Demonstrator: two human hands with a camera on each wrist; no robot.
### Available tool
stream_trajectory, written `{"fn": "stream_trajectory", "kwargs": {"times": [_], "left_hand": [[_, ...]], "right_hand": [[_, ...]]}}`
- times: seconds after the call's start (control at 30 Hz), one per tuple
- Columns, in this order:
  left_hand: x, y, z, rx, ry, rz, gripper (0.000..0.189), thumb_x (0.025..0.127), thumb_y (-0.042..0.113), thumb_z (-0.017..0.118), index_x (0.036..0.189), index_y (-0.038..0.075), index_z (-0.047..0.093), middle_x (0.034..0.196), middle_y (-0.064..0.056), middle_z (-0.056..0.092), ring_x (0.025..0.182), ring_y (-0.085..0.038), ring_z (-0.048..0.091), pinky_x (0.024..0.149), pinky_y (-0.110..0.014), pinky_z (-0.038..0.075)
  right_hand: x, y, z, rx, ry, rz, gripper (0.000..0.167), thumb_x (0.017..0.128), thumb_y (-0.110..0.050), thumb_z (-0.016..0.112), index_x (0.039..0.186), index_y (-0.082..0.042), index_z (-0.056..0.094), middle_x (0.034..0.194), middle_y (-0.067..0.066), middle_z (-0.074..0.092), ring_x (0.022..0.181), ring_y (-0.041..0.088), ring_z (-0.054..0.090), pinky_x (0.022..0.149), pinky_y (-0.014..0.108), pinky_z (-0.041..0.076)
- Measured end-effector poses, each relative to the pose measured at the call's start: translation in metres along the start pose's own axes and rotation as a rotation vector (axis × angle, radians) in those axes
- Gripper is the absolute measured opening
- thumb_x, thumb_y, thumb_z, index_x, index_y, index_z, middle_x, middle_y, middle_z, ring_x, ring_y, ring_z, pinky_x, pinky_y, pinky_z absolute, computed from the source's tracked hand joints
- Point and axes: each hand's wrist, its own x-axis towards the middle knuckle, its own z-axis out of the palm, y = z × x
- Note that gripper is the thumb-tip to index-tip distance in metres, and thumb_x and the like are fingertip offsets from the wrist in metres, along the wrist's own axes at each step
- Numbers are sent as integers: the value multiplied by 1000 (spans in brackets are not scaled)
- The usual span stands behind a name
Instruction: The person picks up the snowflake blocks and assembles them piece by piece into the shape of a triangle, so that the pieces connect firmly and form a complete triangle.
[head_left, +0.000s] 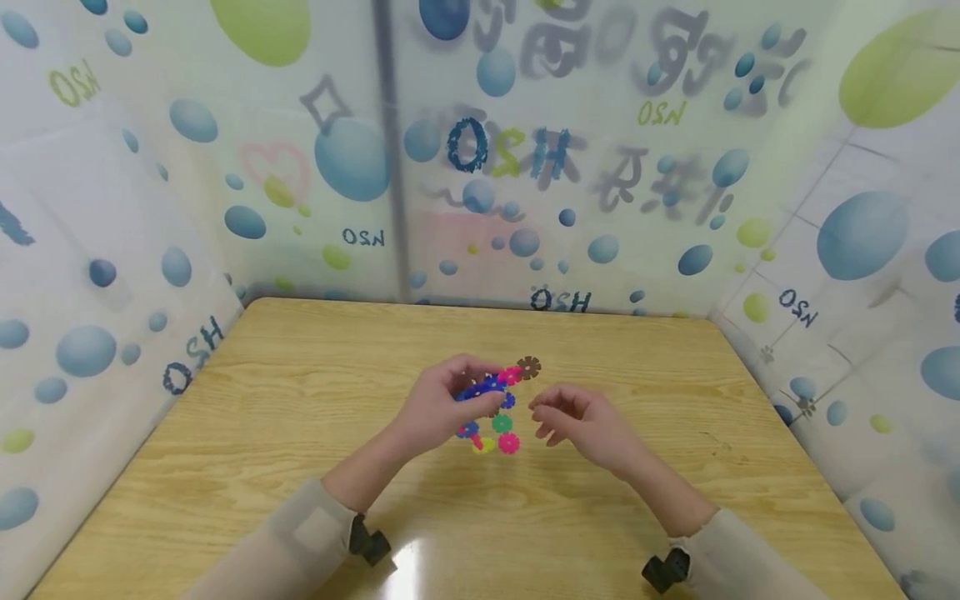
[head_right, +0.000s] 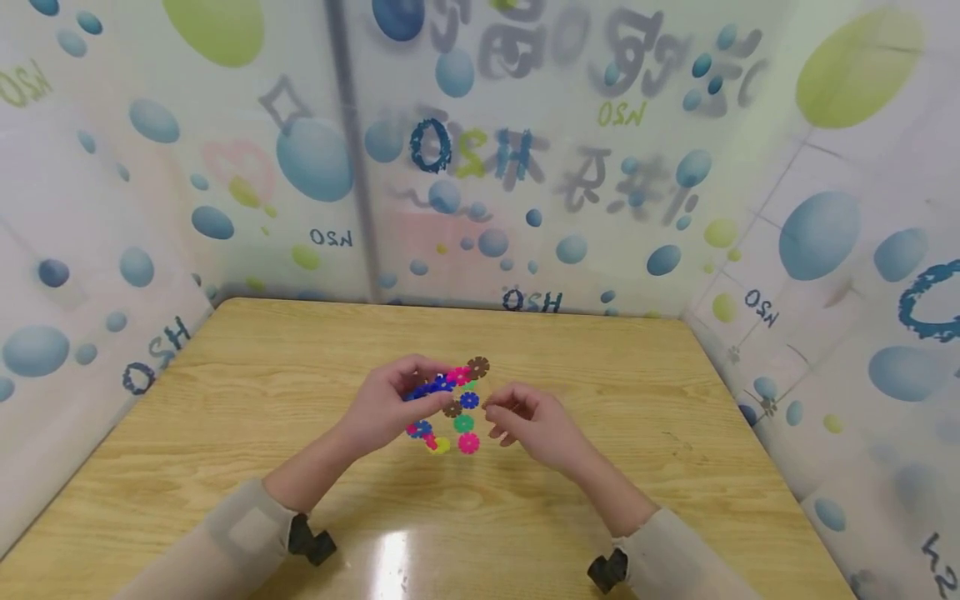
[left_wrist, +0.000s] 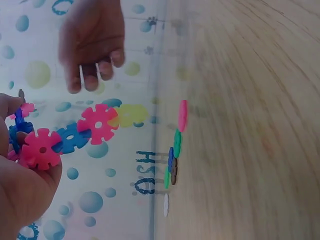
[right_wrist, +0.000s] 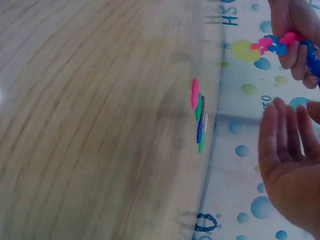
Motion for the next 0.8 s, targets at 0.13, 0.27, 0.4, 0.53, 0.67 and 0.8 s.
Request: {"fn": "stream_trajectory", "kwargs": {"times": [0.13,0.27,0.4,0.53,0.67,0.8], "left_hand": [[1,4,0,-81,-4,-3,32,102,24,80,134,21,74,112,-9,75,98,-27,77,86,-40,67],[1,7,0,-123,23,-40,32,103,24,80,134,19,75,108,-10,70,97,-34,73,81,-32,64],[2,8,-2,-192,46,-131,33,106,28,76,137,18,72,112,-5,67,87,-28,62,70,-24,53],[4,8,-4,-299,49,-207,35,108,28,72,141,14,68,110,-1,64,76,-17,53,67,-23,48],[7,6,-5,-359,42,-250,36,110,28,69,140,8,67,103,2,63,74,-15,51,67,-22,48],[8,2,-6,-347,33,-285,36,111,31,67,138,9,69,97,2,62,72,-15,51,67,-24,47]], "right_hand": [[1,3,7,-140,-148,-72,23,111,-26,67,126,-8,71,124,18,72,109,37,73,90,34,64],[1,3,16,-160,-237,-135,18,111,-20,68,125,-11,71,127,10,73,110,26,73,91,29,62],[1,3,22,-144,-254,-166,12,110,-16,69,121,-15,72,121,8,74,105,21,73,90,28,62],[0,1,24,-147,-247,-181,11,109,-16,70,118,-16,75,115,6,77,101,16,73,87,27,61],[-3,-2,23,-153,-242,-194,14,109,-15,70,119,-16,79,115,5,78,100,12,72,87,27,62],[-6,-6,20,-138,-262,-238,16,108,-12,70,120,-14,80,117,8,78,99,11,71,87,27,62]]}}
